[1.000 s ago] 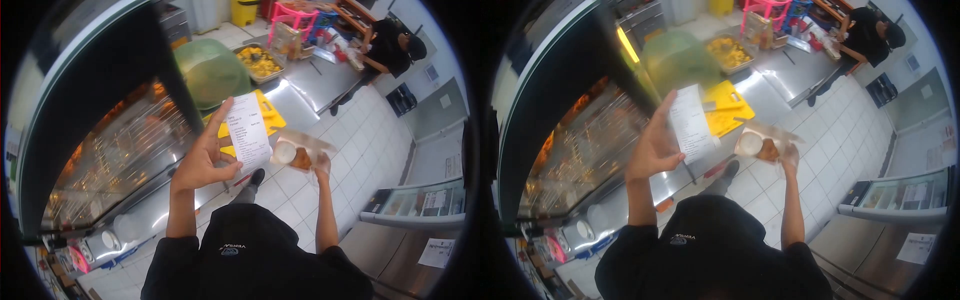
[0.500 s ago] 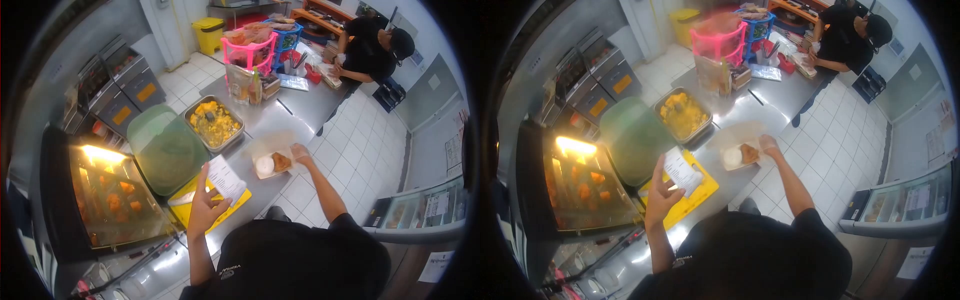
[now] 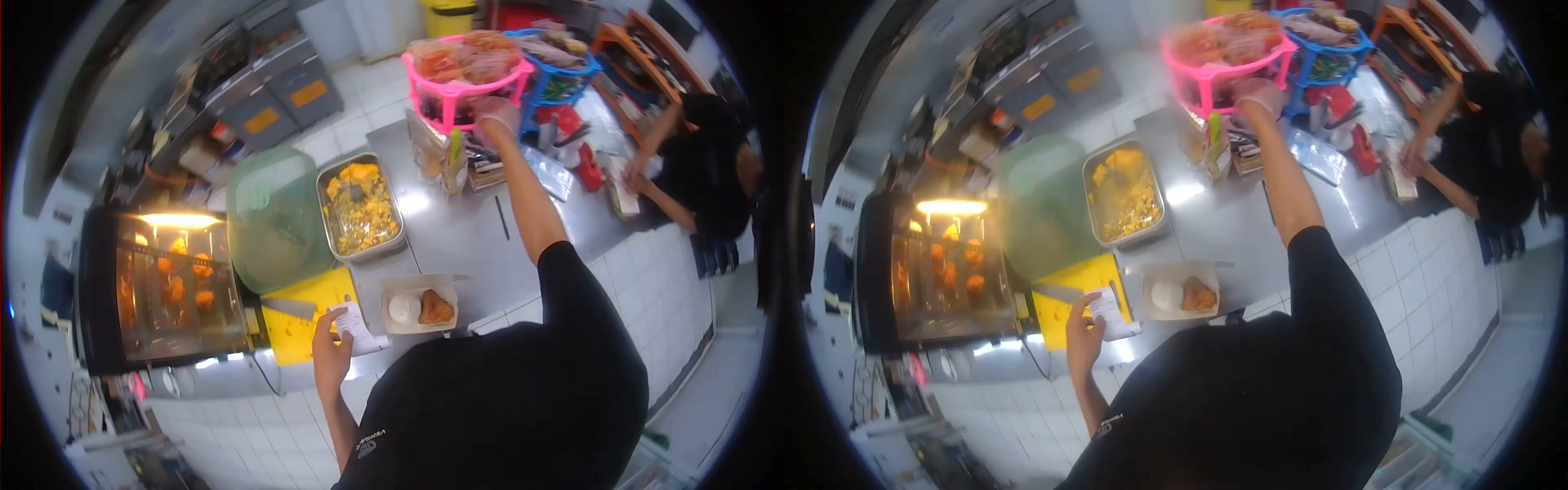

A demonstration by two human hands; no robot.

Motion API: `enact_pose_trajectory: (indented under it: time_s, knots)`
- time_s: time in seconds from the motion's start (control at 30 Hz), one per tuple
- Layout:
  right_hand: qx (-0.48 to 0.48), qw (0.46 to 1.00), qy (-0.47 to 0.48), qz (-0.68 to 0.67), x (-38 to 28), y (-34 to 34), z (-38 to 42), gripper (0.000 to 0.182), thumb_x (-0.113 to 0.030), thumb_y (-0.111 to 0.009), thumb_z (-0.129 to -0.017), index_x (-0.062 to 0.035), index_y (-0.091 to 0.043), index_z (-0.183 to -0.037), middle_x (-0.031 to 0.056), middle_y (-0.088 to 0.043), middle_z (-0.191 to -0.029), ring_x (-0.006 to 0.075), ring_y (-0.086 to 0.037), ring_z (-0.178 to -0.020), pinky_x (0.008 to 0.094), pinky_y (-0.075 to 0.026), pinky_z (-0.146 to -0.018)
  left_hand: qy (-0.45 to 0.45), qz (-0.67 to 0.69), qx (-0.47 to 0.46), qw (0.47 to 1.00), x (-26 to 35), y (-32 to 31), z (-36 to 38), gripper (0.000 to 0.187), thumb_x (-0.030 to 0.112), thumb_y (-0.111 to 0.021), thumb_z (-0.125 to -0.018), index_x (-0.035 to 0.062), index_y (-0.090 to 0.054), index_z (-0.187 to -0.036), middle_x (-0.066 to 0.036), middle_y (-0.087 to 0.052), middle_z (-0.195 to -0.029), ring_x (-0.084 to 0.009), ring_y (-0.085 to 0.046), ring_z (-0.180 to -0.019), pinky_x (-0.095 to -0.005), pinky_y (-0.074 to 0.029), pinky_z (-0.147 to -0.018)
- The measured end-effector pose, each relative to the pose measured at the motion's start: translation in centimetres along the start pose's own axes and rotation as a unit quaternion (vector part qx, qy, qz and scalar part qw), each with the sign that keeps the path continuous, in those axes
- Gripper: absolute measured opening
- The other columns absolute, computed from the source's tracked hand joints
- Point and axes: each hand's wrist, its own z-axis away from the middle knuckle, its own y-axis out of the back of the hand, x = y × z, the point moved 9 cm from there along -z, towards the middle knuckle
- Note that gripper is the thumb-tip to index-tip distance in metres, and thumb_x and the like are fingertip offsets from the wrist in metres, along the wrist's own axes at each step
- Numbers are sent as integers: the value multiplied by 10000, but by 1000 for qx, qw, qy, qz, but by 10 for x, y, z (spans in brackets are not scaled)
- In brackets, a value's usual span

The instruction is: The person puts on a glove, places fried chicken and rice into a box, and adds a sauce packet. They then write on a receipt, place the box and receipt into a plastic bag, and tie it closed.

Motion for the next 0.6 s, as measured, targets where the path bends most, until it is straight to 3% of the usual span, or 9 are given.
enact_pose_trajectory:
  time_s: [0.03, 0.1, 0.17, 0.2, 0.27, 0.33, 0.43, 0.53, 0.6]
  knots:
    - [-5, 1000, -5, -22, 9, -12, -8, 467, -507, -558, -864, -82, -728, -957, 198, -690, -1038, 397, -657, -963, 457, -520, -834, 3, -38, 24, 999, -17, -15, 2, 409, -69, -551, -768, 28, -605, -1162, -181, -602, -1222, -352, -597, -1111, -381, -509, -898]
    - [-17, 997, 75, 11, 1, -1, 2, 461, -474, -547, -888, -50, -717, -945, 204, -702, -981, 354, -677, -930, 414, -529, -833, -46, -128, 28, 990, -69, -62, 0, 414, -18, -561, -793, 28, -583, -1203, -204, -594, -1237, -389, -561, -1167, -449, -490, -918]
    - [-15, 991, 68, -113, 18, 8, 3, 407, -423, -561, -896, -51, -717, -955, 191, -704, -996, 310, -677, -965, 387, -537, -837, -49, -126, 13, 991, -132, -118, -8, 421, 24, -569, -803, 25, -566, -1223, -217, -601, -1222, -409, -556, -1167, -465, -473, -940]
    - [-17, 968, 16, -249, 43, 3, 3, 358, -388, -581, -891, -69, -723, -971, 175, -701, -1040, 287, -666, -1017, 382, -539, -840, -56, -124, 3, 991, -139, -139, -12, 427, 44, -573, -807, 24, -557, -1233, -224, -604, -1215, -419, -553, -1166, -473, -465, -951]
    - [-62, 855, -61, -511, 78, -18, 9, 315, -339, -582, -903, -83, -703, -1041, 146, -683, -1111, 255, -650, -1072, 381, -543, -851, -27, -92, -70, 993, -151, -178, -33, 458, 69, -588, -807, 21, -537, -1260, -233, -616, -1189, -424, -553, -1170, -453, -457, -976]
    - [-147, 656, -109, -732, 87, -41, 36, 337, -311, -546, -935, -73, -649, -1149, 119, -656, -1163, 237, -637, -1079, 390, -544, -865, -9, -47, -124, 991, -151, -196, -40, 475, 88, -597, -810, 18, -528, -1275, -239, -624, -1178, -423, -556, -1172, -436, -451, -993]
    - [-252, 603, -125, -747, 49, 19, 117, 414, -286, -509, -977, -52, -491, -1319, 71, -609, -1239, 227, -612, -1103, 364, -533, -870, 4, 43, -156, 987, -120, -202, -43, 543, 113, -621, -817, 12, -492, -1335, -250, -614, -1223, -393, -559, -1204, -411, -449, -1001]
    - [-308, 614, -141, -712, 66, 1, 142, 412, -271, -499, -997, -40, -486, -1337, 86, -608, -1247, 205, -599, -1128, 350, -521, -908, 14, -2, -186, 982, -110, -221, -48, 688, 99, -666, -799, 22, -404, -1430, -210, -602, -1243, -320, -578, -1169, -376, -449, -989]
    - [-289, 635, -124, -705, 64, 3, 141, 385, -278, -499, -1007, -45, -518, -1313, 78, -613, -1246, 198, -603, -1117, 342, -519, -899, 29, 51, -207, 977, -104, -230, -49, 688, 73, -644, -795, 33, -398, -1436, -225, -571, -1286, -335, -546, -1213, -385, -429, -1017]
